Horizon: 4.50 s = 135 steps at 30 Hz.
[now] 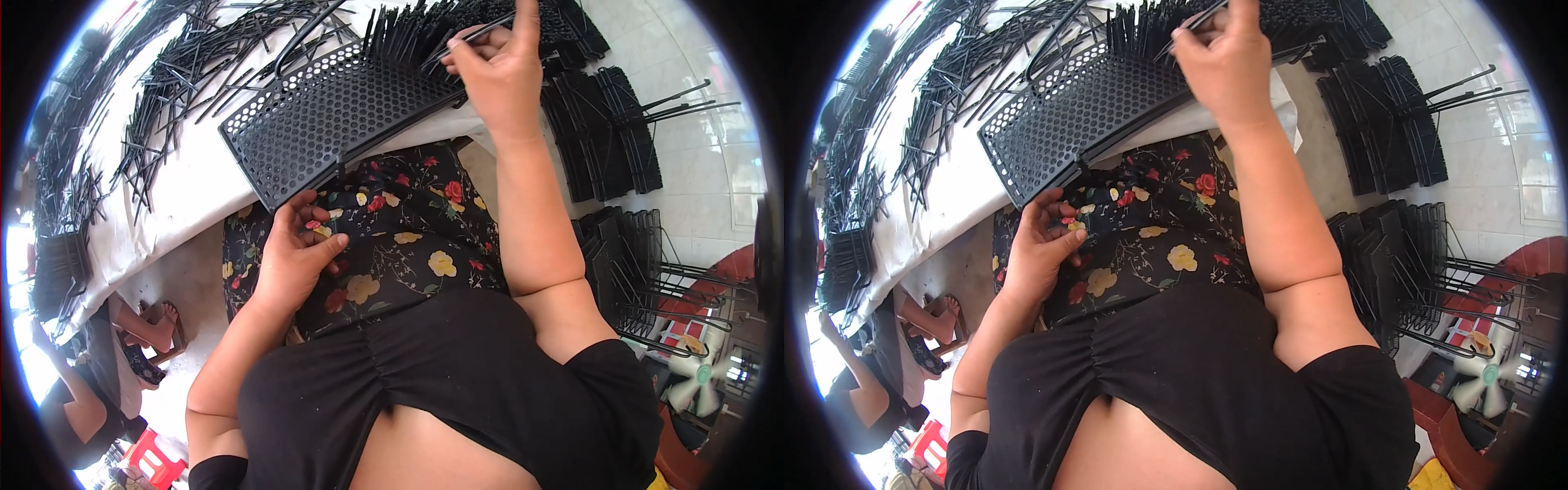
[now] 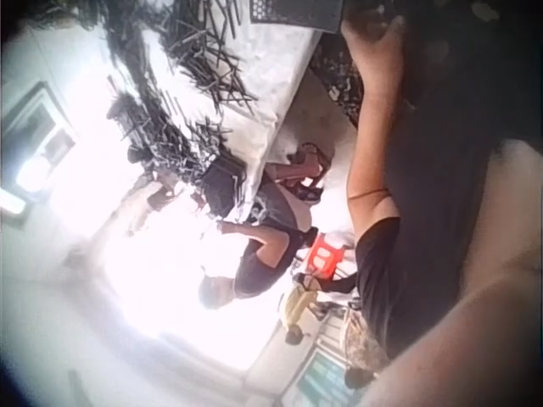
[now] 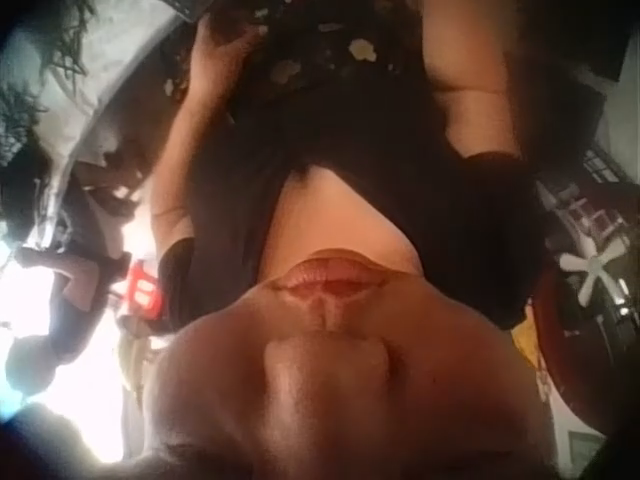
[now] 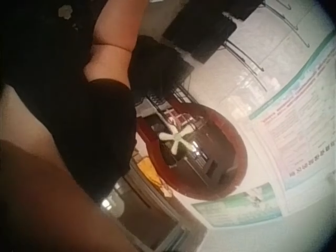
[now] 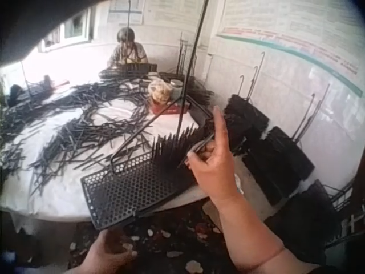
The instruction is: The person inserts black plastic pegs into a perforated metal tray by hand, assembling the components on a work table.
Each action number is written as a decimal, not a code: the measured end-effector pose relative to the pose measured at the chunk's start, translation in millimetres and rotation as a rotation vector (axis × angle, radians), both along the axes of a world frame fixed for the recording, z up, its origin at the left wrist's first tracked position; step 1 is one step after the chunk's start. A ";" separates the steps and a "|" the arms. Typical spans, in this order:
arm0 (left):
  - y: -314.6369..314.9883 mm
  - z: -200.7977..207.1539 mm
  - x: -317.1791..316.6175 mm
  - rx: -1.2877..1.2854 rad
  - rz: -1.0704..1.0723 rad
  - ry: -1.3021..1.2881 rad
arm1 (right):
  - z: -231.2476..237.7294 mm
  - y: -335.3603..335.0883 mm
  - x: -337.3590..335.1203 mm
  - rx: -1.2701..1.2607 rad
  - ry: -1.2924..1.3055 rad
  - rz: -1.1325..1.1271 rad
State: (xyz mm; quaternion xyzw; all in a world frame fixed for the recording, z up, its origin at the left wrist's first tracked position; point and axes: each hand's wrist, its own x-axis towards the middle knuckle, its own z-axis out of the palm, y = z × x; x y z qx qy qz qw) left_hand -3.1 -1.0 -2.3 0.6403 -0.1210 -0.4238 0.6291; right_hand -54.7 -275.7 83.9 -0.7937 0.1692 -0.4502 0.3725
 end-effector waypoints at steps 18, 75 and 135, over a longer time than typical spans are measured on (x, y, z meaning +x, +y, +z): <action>-0.4 -0.7 6.3 0.040 -0.135 -0.001 | -3.5 -27.1 19.9 -0.766 0.009 -0.127; -183.2 -18.7 285.8 0.140 -0.926 -1.793 | -162.7 36.3 -16.6 0.119 0.557 0.830; 22.9 6.6 382.0 1.266 0.094 -1.070 | -187.8 46.2 -17.4 -0.142 0.818 0.655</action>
